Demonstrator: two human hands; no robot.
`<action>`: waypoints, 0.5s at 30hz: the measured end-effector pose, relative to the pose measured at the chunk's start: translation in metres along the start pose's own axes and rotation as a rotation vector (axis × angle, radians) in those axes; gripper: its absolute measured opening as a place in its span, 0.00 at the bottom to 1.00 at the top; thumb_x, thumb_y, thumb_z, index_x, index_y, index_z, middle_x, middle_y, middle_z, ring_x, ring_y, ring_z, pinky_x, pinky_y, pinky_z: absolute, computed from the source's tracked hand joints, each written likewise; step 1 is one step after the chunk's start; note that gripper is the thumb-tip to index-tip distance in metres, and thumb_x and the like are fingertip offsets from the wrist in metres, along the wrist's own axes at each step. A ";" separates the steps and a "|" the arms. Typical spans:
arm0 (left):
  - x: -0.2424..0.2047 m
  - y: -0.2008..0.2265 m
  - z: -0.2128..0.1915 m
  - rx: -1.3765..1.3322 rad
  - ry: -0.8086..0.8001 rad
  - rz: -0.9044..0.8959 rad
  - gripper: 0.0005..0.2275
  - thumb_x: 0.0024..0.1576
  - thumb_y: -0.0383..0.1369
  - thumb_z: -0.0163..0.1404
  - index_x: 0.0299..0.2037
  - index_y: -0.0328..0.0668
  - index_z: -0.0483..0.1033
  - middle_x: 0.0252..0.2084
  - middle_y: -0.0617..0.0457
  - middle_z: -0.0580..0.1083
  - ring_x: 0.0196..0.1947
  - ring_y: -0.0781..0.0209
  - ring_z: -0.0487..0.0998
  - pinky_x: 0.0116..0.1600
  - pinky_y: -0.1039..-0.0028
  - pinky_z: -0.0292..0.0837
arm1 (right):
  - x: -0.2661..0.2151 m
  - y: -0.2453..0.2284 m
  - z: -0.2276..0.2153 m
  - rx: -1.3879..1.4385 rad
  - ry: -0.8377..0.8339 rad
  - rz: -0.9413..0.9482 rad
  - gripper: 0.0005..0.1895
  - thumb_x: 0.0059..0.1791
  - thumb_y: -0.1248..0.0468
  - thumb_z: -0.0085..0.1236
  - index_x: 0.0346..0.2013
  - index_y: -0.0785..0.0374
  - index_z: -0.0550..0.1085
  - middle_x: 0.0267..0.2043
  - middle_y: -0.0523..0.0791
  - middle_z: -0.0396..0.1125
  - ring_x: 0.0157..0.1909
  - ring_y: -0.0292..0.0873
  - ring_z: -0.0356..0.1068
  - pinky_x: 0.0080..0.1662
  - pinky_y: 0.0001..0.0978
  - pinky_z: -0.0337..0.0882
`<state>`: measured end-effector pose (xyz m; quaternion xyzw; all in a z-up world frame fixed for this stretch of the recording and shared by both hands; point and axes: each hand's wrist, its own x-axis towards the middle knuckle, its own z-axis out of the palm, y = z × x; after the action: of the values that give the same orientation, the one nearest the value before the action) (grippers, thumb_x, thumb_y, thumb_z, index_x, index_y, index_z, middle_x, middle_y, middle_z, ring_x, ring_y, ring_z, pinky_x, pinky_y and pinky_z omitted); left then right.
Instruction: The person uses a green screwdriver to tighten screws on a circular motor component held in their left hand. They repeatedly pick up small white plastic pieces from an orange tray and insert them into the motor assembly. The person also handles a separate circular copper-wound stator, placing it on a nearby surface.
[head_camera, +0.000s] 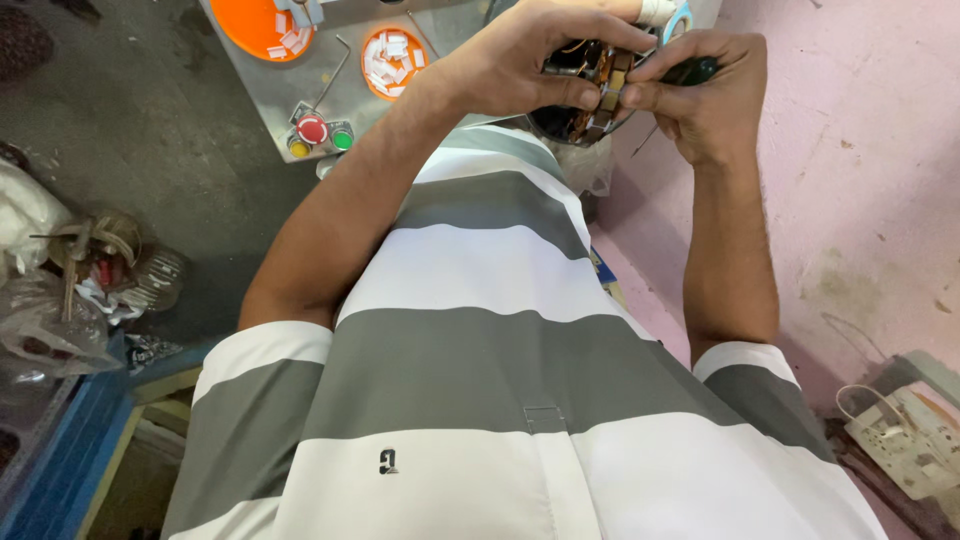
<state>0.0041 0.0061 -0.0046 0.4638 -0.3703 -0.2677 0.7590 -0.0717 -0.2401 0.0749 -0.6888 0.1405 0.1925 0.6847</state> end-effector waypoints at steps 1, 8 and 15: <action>0.003 -0.001 -0.001 -0.018 -0.003 0.015 0.23 0.62 0.24 0.66 0.66 0.36 0.73 0.66 0.49 0.73 0.65 0.55 0.77 0.72 0.66 0.71 | -0.001 -0.001 0.002 -0.060 0.030 -0.009 0.09 0.50 0.83 0.71 0.37 0.73 0.79 0.29 0.52 0.73 0.23 0.36 0.69 0.21 0.20 0.59; -0.001 -0.007 0.002 -0.108 0.000 -0.007 0.20 0.64 0.22 0.66 0.64 0.36 0.74 0.64 0.49 0.73 0.64 0.57 0.75 0.72 0.68 0.69 | -0.007 -0.013 0.009 -0.196 0.062 -0.034 0.10 0.51 0.82 0.72 0.37 0.72 0.77 0.32 0.50 0.73 0.23 0.33 0.68 0.23 0.19 0.60; -0.002 -0.007 0.005 -0.041 0.014 0.012 0.25 0.60 0.23 0.66 0.67 0.39 0.71 0.64 0.48 0.74 0.65 0.56 0.76 0.74 0.67 0.69 | -0.026 -0.005 0.019 -0.124 0.197 -0.151 0.19 0.52 0.84 0.65 0.51 0.68 0.70 0.42 0.49 0.70 0.39 0.35 0.71 0.35 0.20 0.70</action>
<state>-0.0021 0.0018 -0.0104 0.4480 -0.3621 -0.2674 0.7725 -0.0940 -0.2231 0.0915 -0.7540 0.1427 0.0802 0.6361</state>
